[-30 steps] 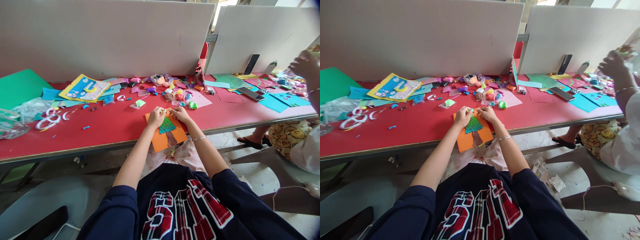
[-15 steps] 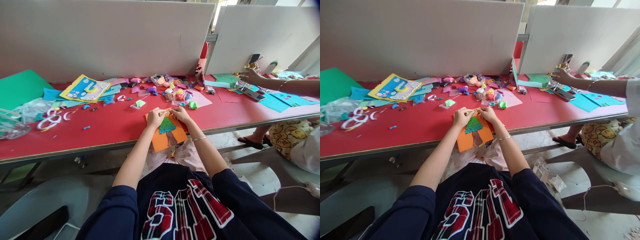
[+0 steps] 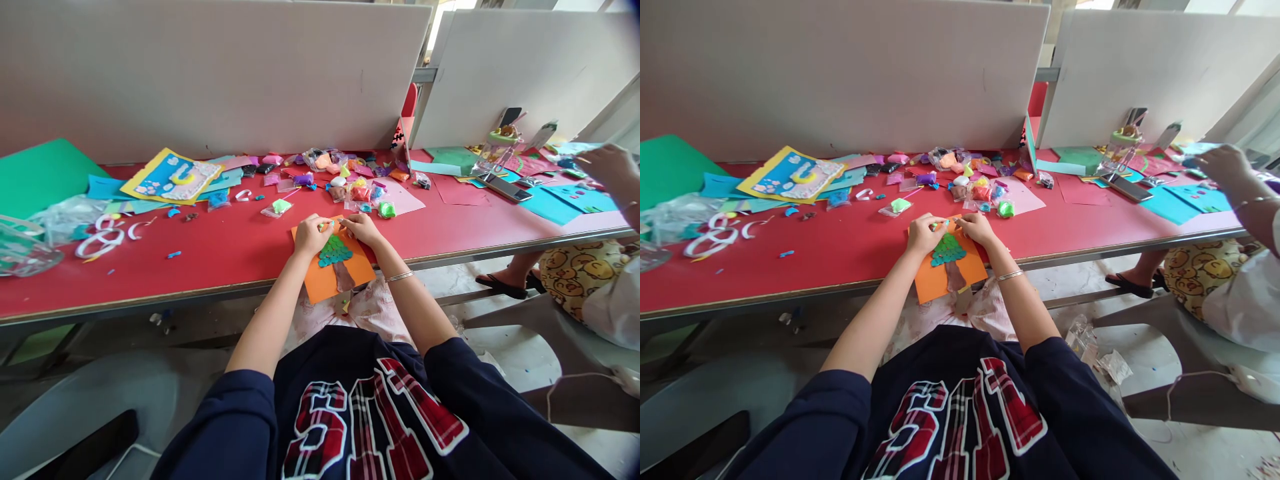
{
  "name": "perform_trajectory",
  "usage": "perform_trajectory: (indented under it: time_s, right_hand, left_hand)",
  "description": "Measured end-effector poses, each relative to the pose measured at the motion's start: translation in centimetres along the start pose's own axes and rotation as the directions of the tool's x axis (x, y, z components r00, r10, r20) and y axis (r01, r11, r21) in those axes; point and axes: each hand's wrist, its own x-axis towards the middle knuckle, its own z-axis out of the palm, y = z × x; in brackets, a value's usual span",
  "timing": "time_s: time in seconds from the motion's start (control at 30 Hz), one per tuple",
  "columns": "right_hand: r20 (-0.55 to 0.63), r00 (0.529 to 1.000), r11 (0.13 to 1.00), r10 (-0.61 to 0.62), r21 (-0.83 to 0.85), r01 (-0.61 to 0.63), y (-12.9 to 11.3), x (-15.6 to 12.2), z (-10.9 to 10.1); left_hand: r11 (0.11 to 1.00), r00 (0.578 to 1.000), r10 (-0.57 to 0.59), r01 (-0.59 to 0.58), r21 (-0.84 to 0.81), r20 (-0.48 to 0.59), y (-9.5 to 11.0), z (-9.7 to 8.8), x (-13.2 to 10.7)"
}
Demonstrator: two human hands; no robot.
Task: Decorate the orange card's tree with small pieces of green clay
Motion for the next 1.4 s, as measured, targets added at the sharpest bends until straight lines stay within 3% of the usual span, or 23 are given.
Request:
perform_trajectory:
  time_s: [0.27,1.4]
  right_hand:
    - [0.001,1.000,1.000,-0.002,0.001,0.002,0.09,0.05,-0.04]
    - [0.000,1.000,1.000,0.011,-0.022,-0.011,-0.18,-0.03,0.00]
  left_hand:
    - [0.999,0.999,0.042,-0.043,-0.018,-0.022,-0.12,0.04,-0.03]
    - [0.999,1.000,0.013,-0.013,-0.036,-0.004,-0.16,0.00,0.04]
